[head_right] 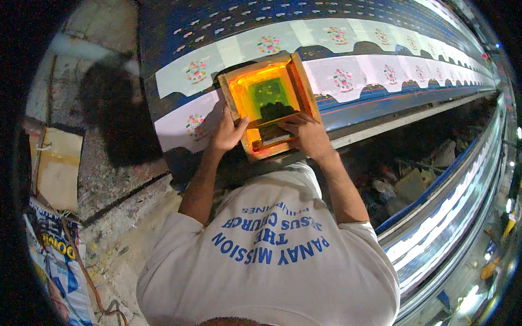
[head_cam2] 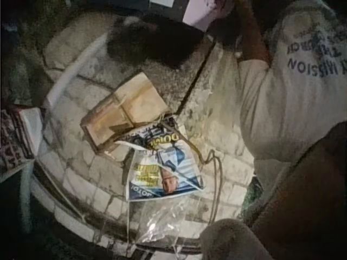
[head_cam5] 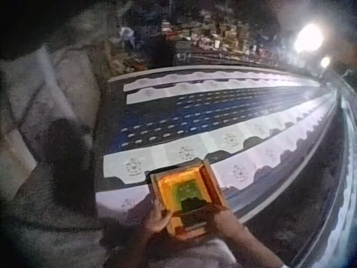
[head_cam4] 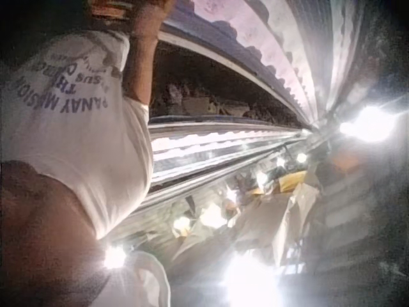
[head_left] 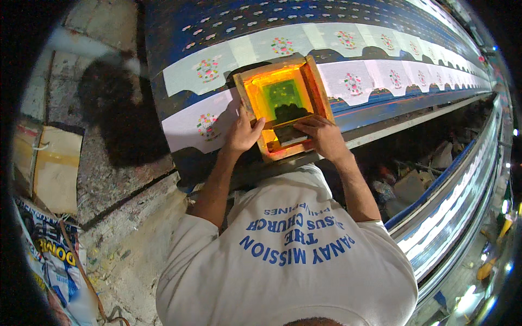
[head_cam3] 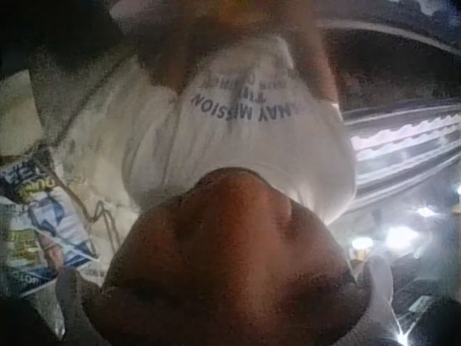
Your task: The person uses a squeegee to spread green ink across a screen-printing frame held over a long roll of patterned fabric. The person repeatedly wipes the squeegee and repositions the frame along the fabric, continuing the same wiping motion throughout the clip.
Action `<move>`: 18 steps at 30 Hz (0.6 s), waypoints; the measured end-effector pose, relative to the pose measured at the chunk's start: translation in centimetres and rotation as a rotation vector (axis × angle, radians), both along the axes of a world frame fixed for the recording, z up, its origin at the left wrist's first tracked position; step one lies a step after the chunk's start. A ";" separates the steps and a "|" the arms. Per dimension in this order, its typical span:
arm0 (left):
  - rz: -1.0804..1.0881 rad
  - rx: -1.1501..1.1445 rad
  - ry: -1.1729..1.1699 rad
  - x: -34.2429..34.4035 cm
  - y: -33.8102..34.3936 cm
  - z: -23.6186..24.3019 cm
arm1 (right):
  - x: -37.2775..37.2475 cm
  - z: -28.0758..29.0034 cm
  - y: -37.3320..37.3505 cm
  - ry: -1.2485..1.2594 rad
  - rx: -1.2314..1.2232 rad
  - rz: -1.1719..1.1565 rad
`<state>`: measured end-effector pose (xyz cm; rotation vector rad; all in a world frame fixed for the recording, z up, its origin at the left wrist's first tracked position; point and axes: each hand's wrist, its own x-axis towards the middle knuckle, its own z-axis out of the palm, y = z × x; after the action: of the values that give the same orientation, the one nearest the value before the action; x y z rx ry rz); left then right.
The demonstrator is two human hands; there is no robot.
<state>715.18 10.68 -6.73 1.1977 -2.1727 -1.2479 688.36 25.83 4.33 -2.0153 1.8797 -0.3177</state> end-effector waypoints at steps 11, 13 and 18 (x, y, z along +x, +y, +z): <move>0.024 0.147 -0.180 -1.5 0.2 2.5 | -0.6 -2.1 1.6 0.018 -0.129 -0.009; 0.058 0.150 -0.168 -1.4 0.4 2.9 | -0.8 -2.1 1.5 -0.002 -0.125 0.007; 0.104 0.080 -0.161 -4.8 1.3 5.4 | -5.3 -0.9 1.7 -0.016 -0.132 0.062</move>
<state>710.38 11.96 -1.34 1.4714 -2.1570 -1.2442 683.03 27.50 3.46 -2.1454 1.8258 -0.4505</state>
